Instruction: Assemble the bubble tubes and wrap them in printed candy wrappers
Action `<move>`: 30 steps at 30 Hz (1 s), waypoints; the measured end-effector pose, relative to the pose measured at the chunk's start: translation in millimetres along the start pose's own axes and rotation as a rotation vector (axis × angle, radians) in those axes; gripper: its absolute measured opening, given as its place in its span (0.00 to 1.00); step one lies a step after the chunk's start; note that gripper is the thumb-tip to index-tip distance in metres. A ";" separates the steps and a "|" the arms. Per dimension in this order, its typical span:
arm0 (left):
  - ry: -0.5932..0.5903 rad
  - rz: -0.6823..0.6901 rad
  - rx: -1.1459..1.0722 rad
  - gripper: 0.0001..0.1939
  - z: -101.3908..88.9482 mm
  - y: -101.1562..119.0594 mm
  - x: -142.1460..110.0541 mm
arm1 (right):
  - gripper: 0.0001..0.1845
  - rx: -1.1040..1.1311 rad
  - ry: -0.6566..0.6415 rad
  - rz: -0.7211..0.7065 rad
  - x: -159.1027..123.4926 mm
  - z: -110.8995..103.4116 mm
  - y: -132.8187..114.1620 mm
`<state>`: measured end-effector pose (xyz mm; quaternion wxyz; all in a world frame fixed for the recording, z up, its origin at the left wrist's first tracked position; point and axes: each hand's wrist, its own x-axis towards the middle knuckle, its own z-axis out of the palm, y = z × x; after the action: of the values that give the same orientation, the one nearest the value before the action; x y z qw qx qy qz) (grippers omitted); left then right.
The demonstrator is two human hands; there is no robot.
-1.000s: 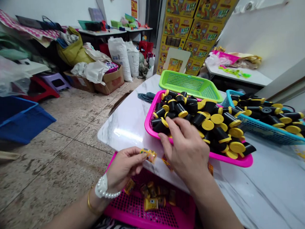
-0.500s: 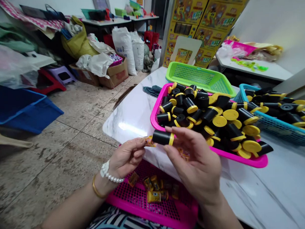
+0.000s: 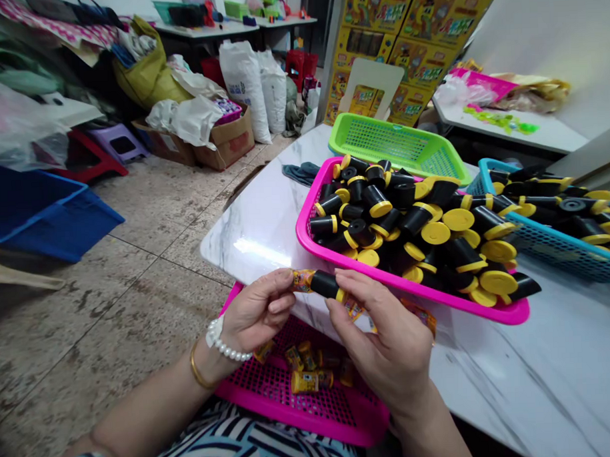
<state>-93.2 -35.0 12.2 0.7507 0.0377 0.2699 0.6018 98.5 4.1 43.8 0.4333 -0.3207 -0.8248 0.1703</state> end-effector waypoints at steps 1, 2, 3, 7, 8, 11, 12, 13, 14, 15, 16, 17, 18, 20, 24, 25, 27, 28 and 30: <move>0.007 -0.004 0.015 0.09 -0.1 -0.4 0.1 | 0.26 -0.044 -0.004 -0.048 1.2 -0.6 -1.0; 0.015 -0.007 0.029 0.09 0.2 -0.7 0.2 | 0.26 -0.072 0.004 -0.084 2.6 -0.1 -1.9; 0.023 -0.006 0.039 0.09 0.8 -1.2 0.1 | 0.26 -0.082 0.020 -0.106 3.8 1.3 -2.7; 0.060 0.009 0.030 0.08 4.7 -3.3 -0.2 | 0.27 -0.067 0.071 -0.139 4.1 9.3 -3.6; 0.074 0.023 0.015 0.08 5.7 -3.9 -0.2 | 0.28 -0.070 0.056 -0.149 2.6 10.3 -3.7; 0.107 0.062 -0.028 0.09 7.4 -5.4 -0.2 | 0.30 -0.100 -0.018 -0.187 -3.2 8.5 -4.4; 0.108 0.066 -0.032 0.09 7.5 -5.8 -0.1 | 0.31 -0.115 -0.043 -0.203 -4.8 6.6 -4.6; 0.105 0.065 -0.030 0.09 7.4 -6.2 -0.1 | 0.31 -0.133 -0.059 -0.219 -6.0 4.4 -4.8; 0.101 0.062 -0.022 0.10 7.1 -6.5 0.0 | 0.31 -0.152 -0.072 -0.232 -6.5 2.3 -4.8; 0.096 0.057 -0.011 0.10 6.6 -6.9 0.1 | 0.31 -0.166 -0.077 -0.243 -6.4 0.4 -4.6; 0.090 0.053 0.003 0.10 6.0 -7.2 0.1 | 0.31 -0.171 -0.080 -0.253 -5.8 -0.9 -4.2; 0.085 0.049 0.023 0.11 5.3 -7.6 0.2 | 0.30 -0.167 -0.080 -0.256 -4.9 -1.7 -3.5; 0.079 0.046 0.046 0.11 4.7 -8.1 0.1 | 0.29 -0.152 -0.075 -0.247 -3.8 -1.8 -2.4; 0.078 0.050 0.095 0.12 3.5 -8.9 -0.5 | 0.26 -0.084 -0.057 -0.190 -2.6 -0.5 0.5; 0.108 0.067 0.158 0.14 2.5 -10.4 -3.5 | 0.17 0.162 -0.101 0.079 -7.9 4.8 7.2; 0.114 0.076 0.171 0.14 2.3 -10.8 -4.4 | 0.16 0.217 -0.124 0.141 -10.6 5.6 8.0; 0.118 0.091 0.204 0.13 1.7 -11.3 -6.0 | 0.15 0.271 -0.125 0.217 -15.9 6.1 7.4; 0.116 0.089 0.223 0.13 1.3 -11.6 -6.7 | 0.16 0.270 -0.106 0.235 -18.1 5.8 6.2; 0.103 0.070 0.255 0.13 0.3 -11.8 -7.5 | 0.16 0.248 -0.072 0.251 -20.6 4.5 3.1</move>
<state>-83.6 -45.1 10.7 0.7036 0.1111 0.3811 0.5894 104.6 -7.6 27.1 0.4152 -0.3589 -0.7660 0.3346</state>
